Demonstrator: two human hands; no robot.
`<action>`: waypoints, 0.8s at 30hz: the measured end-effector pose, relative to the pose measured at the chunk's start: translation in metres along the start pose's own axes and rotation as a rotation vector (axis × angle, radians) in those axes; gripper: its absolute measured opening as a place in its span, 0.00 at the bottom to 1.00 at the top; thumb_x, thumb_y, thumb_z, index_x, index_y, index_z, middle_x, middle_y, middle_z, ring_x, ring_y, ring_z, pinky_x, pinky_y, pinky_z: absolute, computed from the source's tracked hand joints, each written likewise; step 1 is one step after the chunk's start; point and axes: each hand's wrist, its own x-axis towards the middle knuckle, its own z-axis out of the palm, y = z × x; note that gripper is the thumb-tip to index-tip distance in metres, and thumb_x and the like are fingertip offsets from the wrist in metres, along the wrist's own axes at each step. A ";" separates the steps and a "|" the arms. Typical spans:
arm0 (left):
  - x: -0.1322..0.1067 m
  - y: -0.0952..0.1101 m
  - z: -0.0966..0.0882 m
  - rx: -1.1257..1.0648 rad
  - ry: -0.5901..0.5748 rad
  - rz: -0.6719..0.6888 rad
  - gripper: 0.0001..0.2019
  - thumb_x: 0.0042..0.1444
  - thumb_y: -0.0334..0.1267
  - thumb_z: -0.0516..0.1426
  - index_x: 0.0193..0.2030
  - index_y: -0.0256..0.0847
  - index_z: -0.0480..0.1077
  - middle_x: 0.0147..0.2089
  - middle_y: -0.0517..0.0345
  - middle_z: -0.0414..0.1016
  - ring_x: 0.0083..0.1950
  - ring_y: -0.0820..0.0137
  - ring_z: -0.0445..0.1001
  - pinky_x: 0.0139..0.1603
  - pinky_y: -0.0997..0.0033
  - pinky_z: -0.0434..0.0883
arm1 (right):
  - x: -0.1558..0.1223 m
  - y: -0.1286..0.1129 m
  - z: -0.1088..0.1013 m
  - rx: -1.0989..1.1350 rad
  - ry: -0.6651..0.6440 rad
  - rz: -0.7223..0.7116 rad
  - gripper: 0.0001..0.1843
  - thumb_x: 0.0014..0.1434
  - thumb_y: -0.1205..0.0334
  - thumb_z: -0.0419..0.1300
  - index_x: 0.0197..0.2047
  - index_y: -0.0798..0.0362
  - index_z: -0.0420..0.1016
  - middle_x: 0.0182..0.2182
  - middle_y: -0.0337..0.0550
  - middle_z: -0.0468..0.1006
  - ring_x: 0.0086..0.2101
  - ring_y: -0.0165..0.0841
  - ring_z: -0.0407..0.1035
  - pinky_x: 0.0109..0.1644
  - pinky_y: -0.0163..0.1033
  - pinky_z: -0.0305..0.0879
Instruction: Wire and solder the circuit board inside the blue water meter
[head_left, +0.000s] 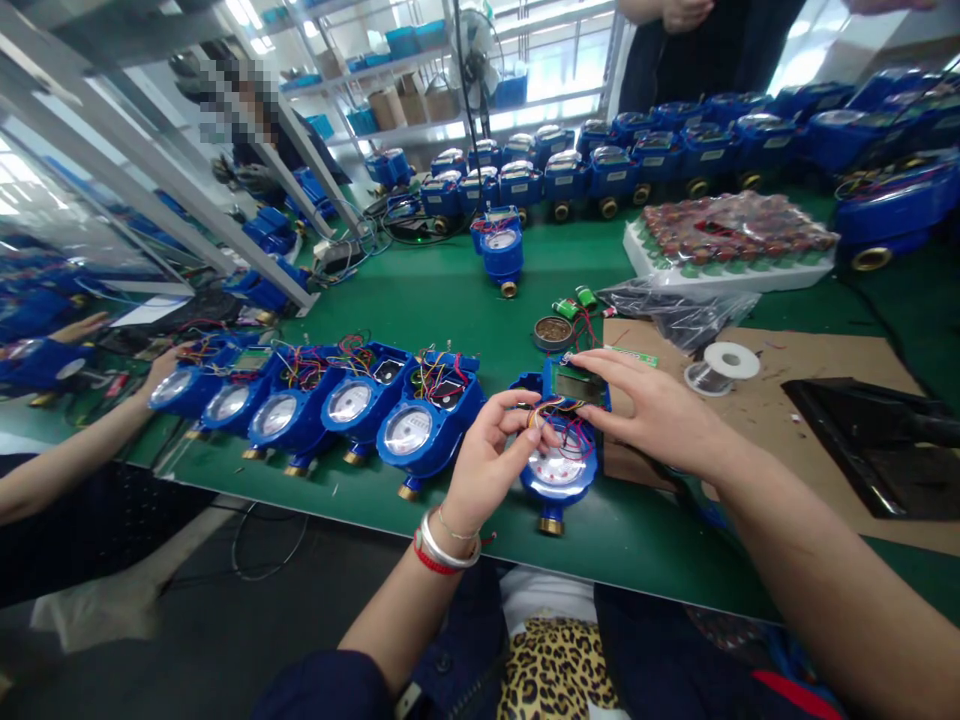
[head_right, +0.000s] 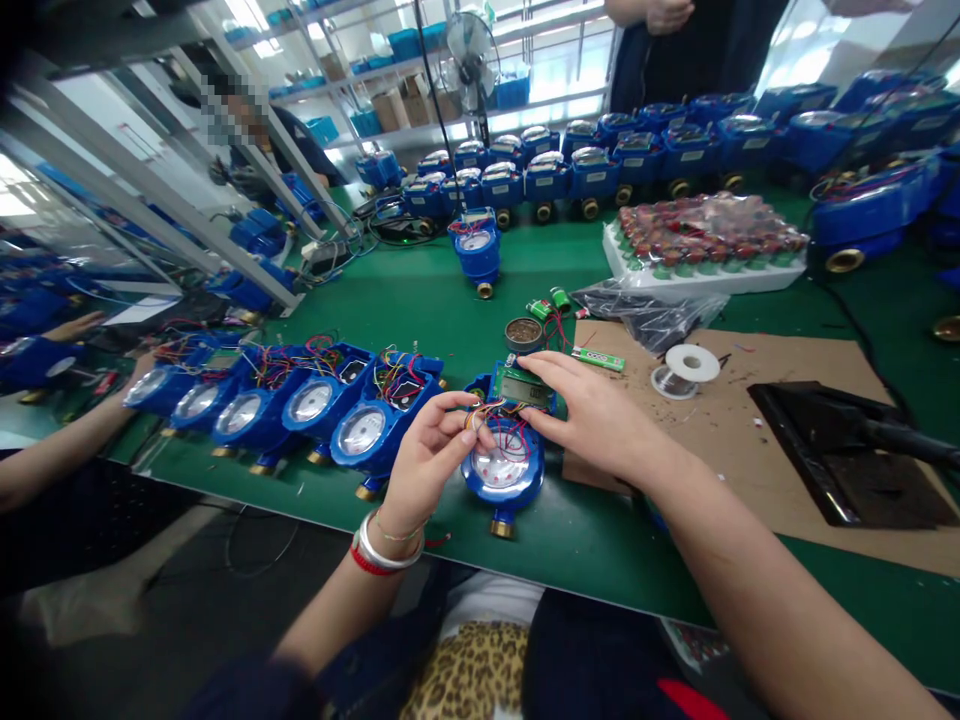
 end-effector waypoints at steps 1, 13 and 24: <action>0.000 0.001 0.001 0.014 0.000 -0.001 0.15 0.60 0.37 0.58 0.52 0.40 0.63 0.34 0.57 0.76 0.36 0.73 0.73 0.40 0.72 0.70 | 0.000 0.000 0.000 -0.008 -0.013 0.002 0.26 0.62 0.59 0.57 0.62 0.54 0.63 0.59 0.49 0.67 0.58 0.42 0.61 0.63 0.52 0.60; 0.001 0.010 -0.001 0.145 0.005 -0.058 0.18 0.62 0.39 0.54 0.57 0.39 0.60 0.35 0.55 0.77 0.34 0.72 0.73 0.41 0.70 0.70 | -0.005 -0.005 -0.003 -0.152 -0.004 0.024 0.26 0.60 0.58 0.59 0.61 0.55 0.65 0.56 0.51 0.69 0.55 0.44 0.65 0.59 0.52 0.66; -0.003 0.013 0.006 0.441 -0.013 -0.020 0.19 0.65 0.38 0.48 0.62 0.43 0.56 0.37 0.57 0.77 0.31 0.73 0.71 0.38 0.72 0.68 | -0.002 -0.004 -0.004 -0.221 -0.042 -0.060 0.26 0.60 0.59 0.59 0.61 0.57 0.65 0.55 0.53 0.70 0.54 0.46 0.66 0.57 0.52 0.68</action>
